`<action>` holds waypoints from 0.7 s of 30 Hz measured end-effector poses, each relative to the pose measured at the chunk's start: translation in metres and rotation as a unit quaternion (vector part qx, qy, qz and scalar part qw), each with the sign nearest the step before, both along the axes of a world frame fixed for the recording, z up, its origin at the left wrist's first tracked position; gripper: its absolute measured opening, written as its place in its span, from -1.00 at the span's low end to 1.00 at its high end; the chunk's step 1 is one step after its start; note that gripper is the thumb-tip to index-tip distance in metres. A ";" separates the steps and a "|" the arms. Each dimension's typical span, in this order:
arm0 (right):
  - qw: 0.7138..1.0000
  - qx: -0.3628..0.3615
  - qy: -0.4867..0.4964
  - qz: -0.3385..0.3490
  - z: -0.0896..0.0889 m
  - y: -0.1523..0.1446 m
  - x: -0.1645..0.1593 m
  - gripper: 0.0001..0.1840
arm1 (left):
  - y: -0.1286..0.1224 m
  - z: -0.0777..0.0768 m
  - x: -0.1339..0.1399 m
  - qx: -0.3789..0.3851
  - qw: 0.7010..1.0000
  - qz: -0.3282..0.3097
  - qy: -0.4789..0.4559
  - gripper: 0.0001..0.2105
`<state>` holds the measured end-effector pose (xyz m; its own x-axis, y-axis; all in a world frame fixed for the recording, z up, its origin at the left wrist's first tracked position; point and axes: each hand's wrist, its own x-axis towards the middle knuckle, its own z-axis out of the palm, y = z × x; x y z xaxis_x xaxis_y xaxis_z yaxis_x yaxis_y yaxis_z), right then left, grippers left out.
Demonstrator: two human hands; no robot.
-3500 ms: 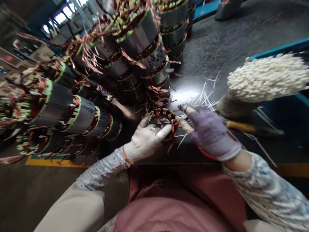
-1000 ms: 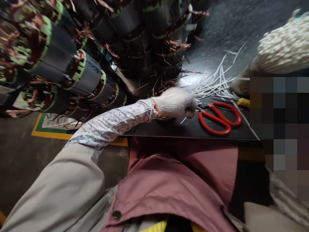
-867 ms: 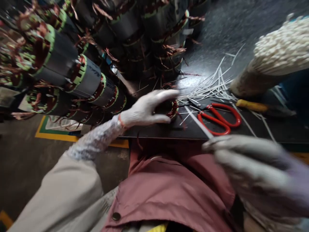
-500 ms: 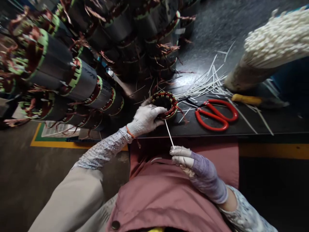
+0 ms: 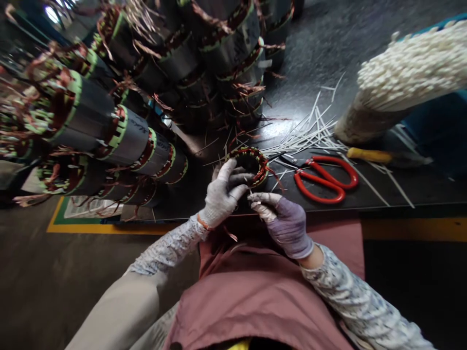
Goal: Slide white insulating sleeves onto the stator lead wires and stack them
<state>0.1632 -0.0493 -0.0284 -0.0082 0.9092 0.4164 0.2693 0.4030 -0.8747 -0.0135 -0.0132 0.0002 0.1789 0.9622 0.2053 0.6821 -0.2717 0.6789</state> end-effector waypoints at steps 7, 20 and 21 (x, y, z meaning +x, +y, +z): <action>0.996 0.014 -0.084 0.040 0.025 0.019 0.007 -0.93 | 0.005 -0.010 0.001 0.080 0.994 -0.058 0.039 -0.85; 0.986 0.026 -0.163 0.035 0.013 0.040 0.009 -0.84 | 0.007 -0.013 -0.003 0.116 0.991 -0.064 -0.026 -0.83; 0.982 0.039 -0.181 0.036 0.011 0.043 0.007 -0.83 | 0.007 -0.013 -0.003 0.105 0.992 -0.067 -0.017 -0.83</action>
